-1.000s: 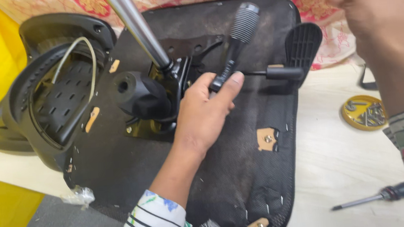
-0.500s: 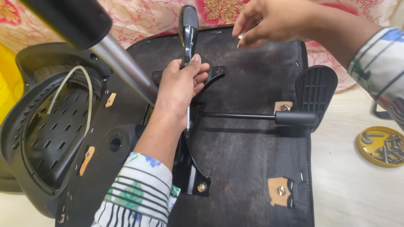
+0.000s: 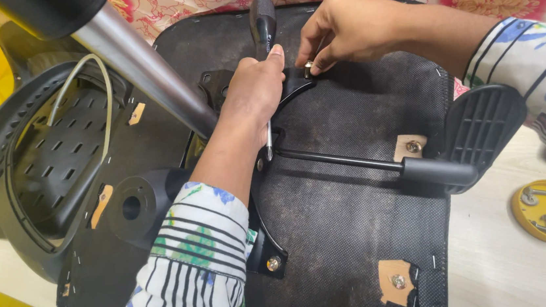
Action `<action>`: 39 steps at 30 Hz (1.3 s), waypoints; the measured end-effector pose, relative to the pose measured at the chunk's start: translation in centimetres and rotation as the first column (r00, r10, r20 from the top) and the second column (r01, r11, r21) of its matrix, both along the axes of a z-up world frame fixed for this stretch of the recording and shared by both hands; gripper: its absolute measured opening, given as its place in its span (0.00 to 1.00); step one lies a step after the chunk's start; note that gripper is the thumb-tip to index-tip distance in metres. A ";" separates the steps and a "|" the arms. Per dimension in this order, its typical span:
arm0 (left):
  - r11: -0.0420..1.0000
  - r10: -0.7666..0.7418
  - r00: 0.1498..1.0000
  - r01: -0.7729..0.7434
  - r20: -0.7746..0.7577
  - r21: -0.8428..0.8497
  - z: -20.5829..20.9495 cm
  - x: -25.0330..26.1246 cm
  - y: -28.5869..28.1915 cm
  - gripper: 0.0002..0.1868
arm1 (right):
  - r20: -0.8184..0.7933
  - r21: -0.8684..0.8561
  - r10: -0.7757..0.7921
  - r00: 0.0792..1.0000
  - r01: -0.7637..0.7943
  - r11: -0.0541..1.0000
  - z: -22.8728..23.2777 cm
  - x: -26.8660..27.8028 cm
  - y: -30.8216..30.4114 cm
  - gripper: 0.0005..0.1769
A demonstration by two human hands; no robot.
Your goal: The person uses a screwdriver to tighten screws on the underside of an office chair seat, securing the seat to the central gas-lift column. The person then moves to the side and tightens a screw on the chair's footrest assembly.
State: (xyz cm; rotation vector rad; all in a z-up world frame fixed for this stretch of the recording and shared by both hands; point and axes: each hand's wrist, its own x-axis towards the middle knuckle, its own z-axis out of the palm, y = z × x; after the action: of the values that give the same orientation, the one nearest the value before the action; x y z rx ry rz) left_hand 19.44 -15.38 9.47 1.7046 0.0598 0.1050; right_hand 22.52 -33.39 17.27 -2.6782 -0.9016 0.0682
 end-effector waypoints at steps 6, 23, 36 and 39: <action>1.000 -0.017 1.000 0.017 -0.006 0.010 0.5 -0.8 -0.3 0.27 | 0.143 -0.154 0.060 0.988 -0.038 0.987 -0.3 -0.2 0.5 0.16; 0.997 0.012 1.000 -0.013 0.017 0.081 0.4 -1.2 -0.4 0.26 | 0.032 -0.060 0.006 0.999 -0.004 0.998 -0.8 0.2 -0.3 0.13; 0.997 -0.052 0.994 0.046 0.095 0.065 0.9 -1.9 -0.6 0.23 | -0.512 0.442 -0.014 0.859 0.278 0.853 -1.2 2.0 -1.8 0.22; 0.990 -0.113 0.967 0.088 0.228 0.114 1.1 -2.1 -0.9 0.21 | -0.568 0.612 0.173 0.805 0.272 0.743 -0.6 1.5 -2.0 0.20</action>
State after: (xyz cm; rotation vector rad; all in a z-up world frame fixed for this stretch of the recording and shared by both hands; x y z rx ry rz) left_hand 17.38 -16.29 10.60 1.7839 -0.2114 0.2362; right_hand 24.05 -35.35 16.66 -1.8041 -0.4937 0.4573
